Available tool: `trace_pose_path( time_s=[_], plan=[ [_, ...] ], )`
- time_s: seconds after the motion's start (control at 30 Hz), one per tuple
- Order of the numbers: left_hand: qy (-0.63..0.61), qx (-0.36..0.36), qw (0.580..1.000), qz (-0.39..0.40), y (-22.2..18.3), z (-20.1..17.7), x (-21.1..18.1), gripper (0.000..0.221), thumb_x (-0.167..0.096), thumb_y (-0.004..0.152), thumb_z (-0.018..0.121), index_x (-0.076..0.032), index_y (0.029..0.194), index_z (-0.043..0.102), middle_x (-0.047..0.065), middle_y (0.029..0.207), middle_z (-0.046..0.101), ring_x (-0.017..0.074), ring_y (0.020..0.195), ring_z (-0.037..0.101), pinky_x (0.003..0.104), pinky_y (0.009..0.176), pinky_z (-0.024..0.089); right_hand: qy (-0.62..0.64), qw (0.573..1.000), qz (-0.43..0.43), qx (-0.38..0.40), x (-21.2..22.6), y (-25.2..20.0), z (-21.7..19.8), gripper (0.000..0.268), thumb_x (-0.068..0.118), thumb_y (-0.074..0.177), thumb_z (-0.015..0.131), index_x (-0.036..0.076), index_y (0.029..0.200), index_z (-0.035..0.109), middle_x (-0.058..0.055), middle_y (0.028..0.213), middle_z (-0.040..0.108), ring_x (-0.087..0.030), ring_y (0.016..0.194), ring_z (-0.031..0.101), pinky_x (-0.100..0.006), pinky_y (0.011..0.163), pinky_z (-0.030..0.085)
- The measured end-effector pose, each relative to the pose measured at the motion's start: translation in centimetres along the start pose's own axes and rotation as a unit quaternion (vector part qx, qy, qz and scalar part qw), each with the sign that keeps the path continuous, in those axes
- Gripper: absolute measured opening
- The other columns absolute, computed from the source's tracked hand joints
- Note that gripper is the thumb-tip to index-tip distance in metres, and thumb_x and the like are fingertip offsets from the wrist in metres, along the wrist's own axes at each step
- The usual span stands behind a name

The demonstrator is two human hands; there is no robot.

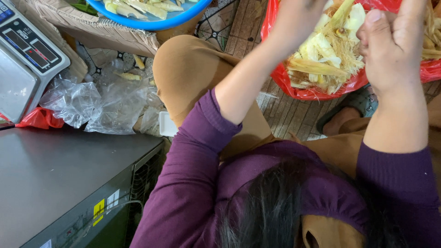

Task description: The person peels the outer layers of long, pale vegetable stalks using a small knife. The peeled stalks are placed into a blue bowl, while the discarded outer layers are dropped into a red plastic bag. The person repeats this process for multiple stalks.

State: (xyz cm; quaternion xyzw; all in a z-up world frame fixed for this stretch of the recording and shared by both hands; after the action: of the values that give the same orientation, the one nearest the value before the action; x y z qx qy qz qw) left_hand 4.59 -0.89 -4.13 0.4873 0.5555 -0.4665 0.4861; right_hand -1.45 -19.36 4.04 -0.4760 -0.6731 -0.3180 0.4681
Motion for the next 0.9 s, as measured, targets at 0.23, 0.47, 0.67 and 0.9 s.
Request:
trace_pose_path(
  time_s=[0.23, 0.47, 0.67, 0.9],
  plan=[
    [-0.216, 0.095, 0.969, 0.077, -1.5, 1.0, -0.8, 0.029, -0.022, 0.094, 0.078, -0.009, 0.117, 0.066, 0.006, 0.109, 0.079, 0.0179, 0.096, 0.078, 0.035, 0.085, 0.064, 0.200, 0.968, 0.149, 0.027, 3.5, 0.7, 1.3, 0.042, 0.024, 0.114, 0.036, 0.027, 0.156, 0.036, -0.005, 0.077, 0.037, -0.013, 0.051, 0.034, -0.022, 0.042, 0.028],
    [-0.262, 0.081, 0.960, 0.061, -2.0, 1.2, -0.8, 0.012, -0.022, 0.090, 0.070, -0.012, 0.089, 0.063, -0.001, 0.082, 0.063, 0.0101, 0.079, 0.064, 0.032, 0.070, 0.060, 0.223, 0.961, 0.162, 0.020, 3.2, 0.7, 1.5, 0.014, 0.032, 0.116, 0.044, 0.028, 0.129, 0.043, -0.005, 0.078, 0.037, -0.011, 0.054, 0.035, -0.022, 0.043, 0.028],
    [-0.177, 0.069, 0.978, 0.080, -1.8, 0.8, -0.5, 0.011, -0.024, 0.091, 0.067, -0.013, 0.091, 0.064, -0.002, 0.082, 0.066, 0.0073, 0.079, 0.067, 0.029, 0.069, 0.067, 0.219, 0.959, 0.183, -0.004, 3.0, 0.6, 1.6, 0.010, 0.032, 0.116, 0.045, 0.026, 0.123, 0.043, -0.005, 0.079, 0.041, -0.011, 0.053, 0.036, -0.022, 0.043, 0.027],
    [-0.054, 0.035, 0.978, 0.200, -1.4, 0.0, -1.1, 0.009, -0.023, 0.091, 0.067, -0.016, 0.087, 0.064, -0.005, 0.078, 0.068, 0.0055, 0.075, 0.062, 0.026, 0.068, 0.053, 0.210, 0.959, 0.189, -0.012, 3.1, 0.7, 1.7, 0.005, 0.029, 0.117, 0.043, 0.027, 0.121, 0.041, -0.003, 0.077, 0.039, -0.011, 0.056, 0.037, -0.023, 0.044, 0.026]
  ],
)
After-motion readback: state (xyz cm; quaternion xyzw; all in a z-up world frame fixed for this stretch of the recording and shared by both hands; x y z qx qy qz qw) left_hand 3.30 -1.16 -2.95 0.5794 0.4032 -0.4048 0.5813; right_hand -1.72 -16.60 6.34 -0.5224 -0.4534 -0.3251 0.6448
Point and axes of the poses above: each hand's wrist, its own y-axis towards the middle knuckle, its own z-axis out of the palm, x = y × z, the point moved 2 cm from there along y, towards the middle knuckle
